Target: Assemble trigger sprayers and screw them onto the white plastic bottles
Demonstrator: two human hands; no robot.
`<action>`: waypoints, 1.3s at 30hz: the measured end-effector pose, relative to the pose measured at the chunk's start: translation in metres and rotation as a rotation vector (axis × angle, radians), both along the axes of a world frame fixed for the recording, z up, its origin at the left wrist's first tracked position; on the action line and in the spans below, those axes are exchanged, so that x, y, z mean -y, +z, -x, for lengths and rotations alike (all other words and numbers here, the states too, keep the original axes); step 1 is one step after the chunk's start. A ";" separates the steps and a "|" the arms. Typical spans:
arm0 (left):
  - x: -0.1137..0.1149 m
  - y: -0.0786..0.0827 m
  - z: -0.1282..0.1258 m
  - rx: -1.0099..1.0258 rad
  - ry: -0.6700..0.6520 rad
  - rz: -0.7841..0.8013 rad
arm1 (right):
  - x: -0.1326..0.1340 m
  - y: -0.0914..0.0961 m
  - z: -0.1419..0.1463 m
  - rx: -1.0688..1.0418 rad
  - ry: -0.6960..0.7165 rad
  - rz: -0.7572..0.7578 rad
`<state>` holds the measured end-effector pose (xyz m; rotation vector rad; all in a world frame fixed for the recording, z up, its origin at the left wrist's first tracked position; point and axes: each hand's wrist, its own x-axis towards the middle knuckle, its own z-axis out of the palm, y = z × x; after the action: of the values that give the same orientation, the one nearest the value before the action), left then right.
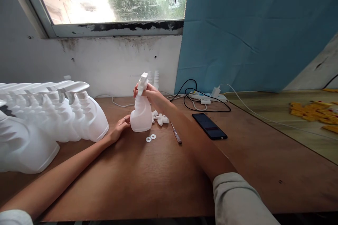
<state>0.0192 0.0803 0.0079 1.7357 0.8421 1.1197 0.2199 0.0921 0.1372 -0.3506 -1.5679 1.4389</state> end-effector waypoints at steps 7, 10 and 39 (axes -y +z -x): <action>0.006 0.109 -0.016 0.047 0.335 -0.560 | -0.001 -0.007 0.013 0.014 -0.153 0.000; 0.019 0.156 -0.025 -0.223 0.339 -0.801 | -0.002 -0.008 0.016 0.023 -0.193 0.005; 0.004 0.171 -0.010 -0.171 0.276 -0.606 | 0.003 -0.026 0.033 -0.113 -0.227 -0.077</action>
<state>0.0295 0.0768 0.1793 2.2846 0.9269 1.5389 0.1867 0.0893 0.1109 -0.3817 -1.4393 1.2001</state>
